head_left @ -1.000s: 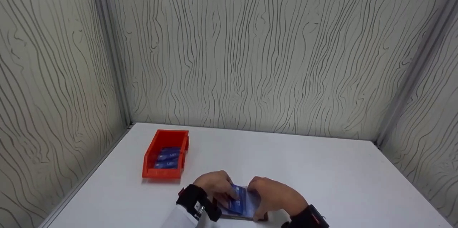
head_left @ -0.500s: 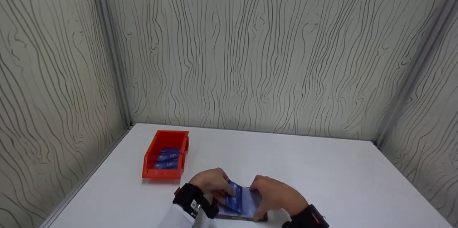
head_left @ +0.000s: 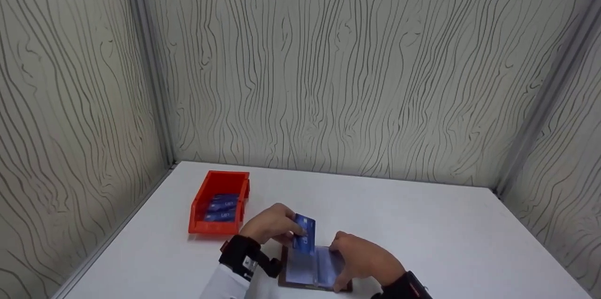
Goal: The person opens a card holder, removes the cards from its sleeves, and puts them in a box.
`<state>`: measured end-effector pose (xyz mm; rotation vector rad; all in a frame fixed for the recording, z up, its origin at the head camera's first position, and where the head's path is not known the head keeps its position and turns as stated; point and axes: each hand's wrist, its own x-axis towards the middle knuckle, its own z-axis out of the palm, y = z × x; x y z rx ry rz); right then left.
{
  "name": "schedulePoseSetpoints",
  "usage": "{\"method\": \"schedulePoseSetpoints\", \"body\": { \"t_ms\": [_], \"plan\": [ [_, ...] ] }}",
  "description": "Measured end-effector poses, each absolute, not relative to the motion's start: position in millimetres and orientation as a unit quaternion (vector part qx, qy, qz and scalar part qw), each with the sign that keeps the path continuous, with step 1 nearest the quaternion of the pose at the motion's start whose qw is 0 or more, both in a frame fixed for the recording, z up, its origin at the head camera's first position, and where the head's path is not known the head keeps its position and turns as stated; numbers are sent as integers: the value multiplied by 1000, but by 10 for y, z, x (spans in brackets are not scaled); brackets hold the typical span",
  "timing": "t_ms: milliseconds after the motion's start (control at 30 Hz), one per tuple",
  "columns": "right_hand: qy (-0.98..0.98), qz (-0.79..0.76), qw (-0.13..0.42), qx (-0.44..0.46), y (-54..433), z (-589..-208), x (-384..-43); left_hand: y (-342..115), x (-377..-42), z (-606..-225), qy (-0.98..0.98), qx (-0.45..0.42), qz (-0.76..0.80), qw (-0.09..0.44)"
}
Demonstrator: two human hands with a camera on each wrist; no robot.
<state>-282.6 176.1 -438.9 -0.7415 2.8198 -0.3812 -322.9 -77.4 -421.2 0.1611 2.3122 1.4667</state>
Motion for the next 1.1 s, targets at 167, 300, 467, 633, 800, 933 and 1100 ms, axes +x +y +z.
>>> {"method": "schedulePoseSetpoints", "body": {
  "t_ms": [167, 300, 467, 633, 800, 933, 1100],
  "plan": [
    [955, -131, 103, -245, 1747, -4397, -2816, -834, -3203, -4128, 825, 50, 538, 167],
    [955, -131, 107, -244, 1746, -4408, -2819, -866, -3188, -4059, 831, 38, 536, 143],
    [952, -130, 102, -256, 1747, -4409, -2806, -958, -3180, -3984, 832, 35, 540, 123],
    [948, -133, 90, -274, 1761, -4397, -2778, -1153, -3233, -3821, 839, 19, 535, 97],
    [949, -139, 92, -269, 1761, -4371, -2739, -1476, -3399, -3526, 870, 1, 485, 83],
    [951, -132, 98, -263, 1748, -4368, -2735, -1778, -3512, -3275, 898, 9, 434, 65],
    [952, -129, 105, -257, 1745, -4365, -2751, -2055, -3619, -3135, 927, 34, 373, 23]
  ]
}}
